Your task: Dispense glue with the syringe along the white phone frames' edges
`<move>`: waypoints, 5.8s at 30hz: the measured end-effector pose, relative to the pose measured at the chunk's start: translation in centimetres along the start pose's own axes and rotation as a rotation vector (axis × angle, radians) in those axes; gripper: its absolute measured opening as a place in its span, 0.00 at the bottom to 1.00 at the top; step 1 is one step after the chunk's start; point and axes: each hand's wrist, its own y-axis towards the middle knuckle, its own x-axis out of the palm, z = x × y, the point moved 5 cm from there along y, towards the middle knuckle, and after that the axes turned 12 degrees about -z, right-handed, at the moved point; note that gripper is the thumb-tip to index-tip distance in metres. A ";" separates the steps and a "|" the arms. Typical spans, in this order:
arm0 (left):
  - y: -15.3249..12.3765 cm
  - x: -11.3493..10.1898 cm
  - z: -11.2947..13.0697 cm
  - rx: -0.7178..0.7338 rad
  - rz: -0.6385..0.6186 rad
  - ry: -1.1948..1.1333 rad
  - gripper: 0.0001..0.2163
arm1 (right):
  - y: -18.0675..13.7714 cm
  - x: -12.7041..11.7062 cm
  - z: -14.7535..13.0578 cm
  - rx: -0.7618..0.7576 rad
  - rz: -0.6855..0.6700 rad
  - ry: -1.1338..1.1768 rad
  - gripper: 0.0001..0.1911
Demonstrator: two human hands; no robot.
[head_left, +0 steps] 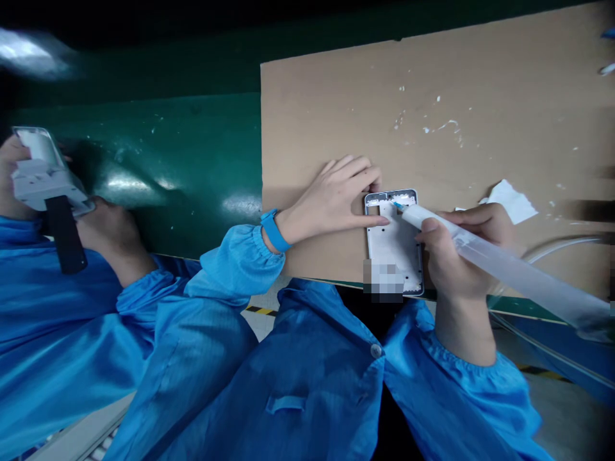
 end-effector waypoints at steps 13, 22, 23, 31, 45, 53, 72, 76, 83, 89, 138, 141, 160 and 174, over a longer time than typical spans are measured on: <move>0.0 0.2 -0.2 0.031 0.040 0.004 0.23 | 0.1 -0.1 0.0 -0.010 -0.002 -0.029 0.23; 0.0 0.2 -0.2 0.029 0.038 0.008 0.23 | 0.0 -0.1 0.1 0.001 -0.012 -0.017 0.21; 0.0 0.2 -0.2 0.033 0.044 0.008 0.23 | 0.0 -0.1 0.2 0.011 -0.019 -0.013 0.21; 0.0 0.2 -0.2 0.037 0.037 0.009 0.22 | -0.1 -0.3 0.2 0.015 -0.005 -0.018 0.19; 0.0 0.3 -0.2 0.035 0.047 0.011 0.21 | -0.2 -0.3 0.3 -0.037 -0.015 -0.032 0.17; 0.1 0.2 -0.1 0.018 0.022 0.012 0.20 | -0.3 -0.3 0.6 0.014 -0.037 -0.040 0.18; 0.0 0.2 -0.1 0.020 0.021 0.009 0.21 | 0.3 -0.1 -0.9 -0.079 -0.030 -0.084 0.15; 0.0 0.2 -0.1 0.026 0.026 0.012 0.21 | 0.3 0.0 -0.9 -0.100 -0.045 -0.078 0.14; 0.0 0.2 -0.1 0.020 0.023 0.011 0.20 | 0.2 -0.1 -0.9 -0.121 -0.048 -0.081 0.13; 0.0 0.2 -0.1 0.022 0.021 0.011 0.20 | 0.1 -0.1 -0.6 -0.095 -0.054 -0.076 0.14; 0.0 0.2 0.0 0.020 0.038 0.041 0.20 | 0.1 0.1 -0.7 -0.089 -0.068 -0.124 0.17; 0.0 0.2 0.0 0.017 0.034 0.041 0.20 | 0.0 0.1 -0.6 -0.092 -0.063 -0.135 0.17; 0.0 0.2 0.0 0.016 0.015 0.035 0.19 | 0.0 0.0 -0.9 -0.117 -0.065 -0.124 0.19; 0.6 -0.9 -2.1 -0.018 0.046 0.023 0.26 | -0.2 -0.4 0.1 -0.035 0.082 0.033 0.23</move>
